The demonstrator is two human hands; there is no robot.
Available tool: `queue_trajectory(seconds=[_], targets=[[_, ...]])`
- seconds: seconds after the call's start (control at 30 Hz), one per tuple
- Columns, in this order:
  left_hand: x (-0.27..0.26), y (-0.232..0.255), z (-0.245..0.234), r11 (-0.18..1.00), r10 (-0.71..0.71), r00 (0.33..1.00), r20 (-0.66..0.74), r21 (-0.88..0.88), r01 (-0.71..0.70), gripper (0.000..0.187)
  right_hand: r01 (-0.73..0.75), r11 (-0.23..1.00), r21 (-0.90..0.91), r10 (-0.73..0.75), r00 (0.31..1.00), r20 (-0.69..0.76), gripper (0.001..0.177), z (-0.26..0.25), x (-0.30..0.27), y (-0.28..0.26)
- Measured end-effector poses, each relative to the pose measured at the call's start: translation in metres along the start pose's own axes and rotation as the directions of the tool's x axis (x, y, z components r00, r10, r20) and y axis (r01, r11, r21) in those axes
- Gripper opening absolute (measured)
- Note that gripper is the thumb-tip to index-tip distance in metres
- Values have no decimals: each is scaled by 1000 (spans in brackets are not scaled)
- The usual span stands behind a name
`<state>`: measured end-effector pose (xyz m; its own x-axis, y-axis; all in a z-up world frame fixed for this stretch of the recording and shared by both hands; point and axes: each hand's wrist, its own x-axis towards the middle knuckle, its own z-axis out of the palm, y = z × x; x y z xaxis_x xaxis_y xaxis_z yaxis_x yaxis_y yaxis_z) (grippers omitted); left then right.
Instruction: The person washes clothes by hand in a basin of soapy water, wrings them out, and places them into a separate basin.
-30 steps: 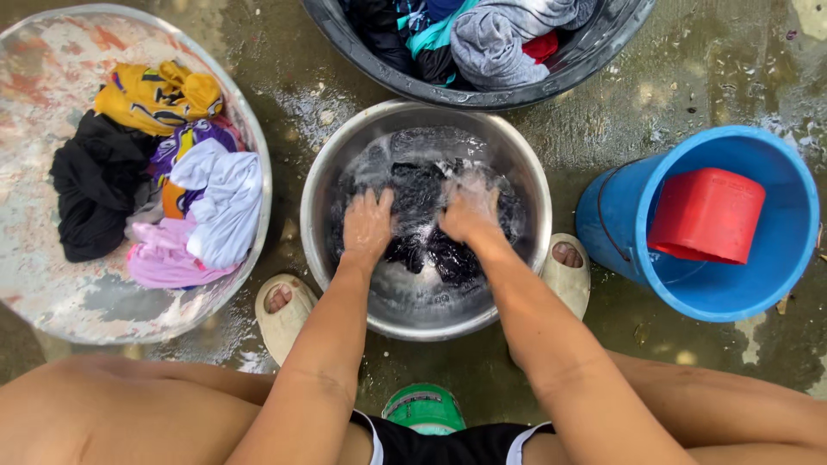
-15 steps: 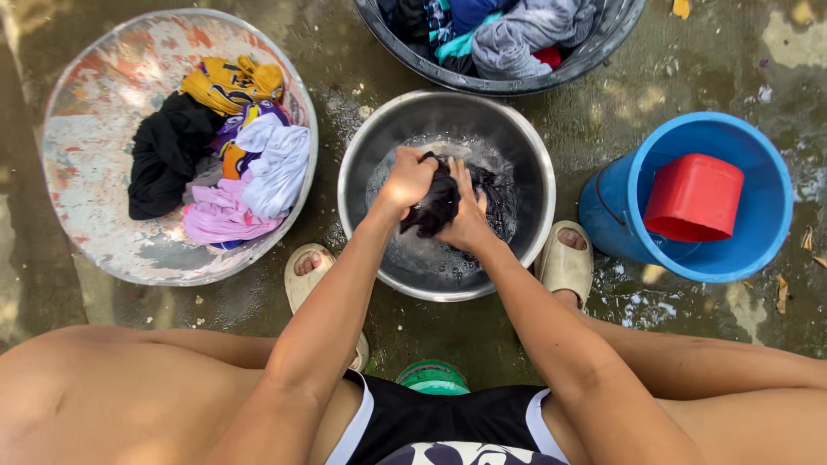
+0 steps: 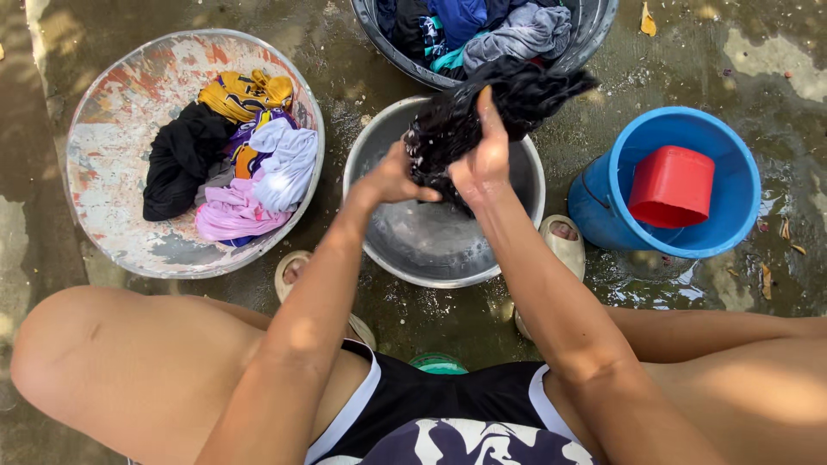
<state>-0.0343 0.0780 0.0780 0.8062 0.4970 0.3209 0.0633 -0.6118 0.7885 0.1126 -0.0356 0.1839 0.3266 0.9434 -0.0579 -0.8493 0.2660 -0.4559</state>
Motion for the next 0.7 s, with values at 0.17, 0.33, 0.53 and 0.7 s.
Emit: queue_trajectory(seconds=[0.17,0.33,0.53,0.7], targets=[[10,24,37,828,-378,906,-192,-507,238,74,62,979,195,-68,998,20,48,37,-11,-17],[34,62,0,673,-592,740,-320,-701,235,44,-59,989,-135,15,952,-307,72,-5,-13,-19],[52,133,-19,962,-268,869,-417,-74,261,34,-663,676,-322,416,704,-575,110,-97,-23,2],[48,161,-7,994,52,986,-161,100,-36,31,-794,533,-292,351,522,-778,118,-129,-39,-4]])
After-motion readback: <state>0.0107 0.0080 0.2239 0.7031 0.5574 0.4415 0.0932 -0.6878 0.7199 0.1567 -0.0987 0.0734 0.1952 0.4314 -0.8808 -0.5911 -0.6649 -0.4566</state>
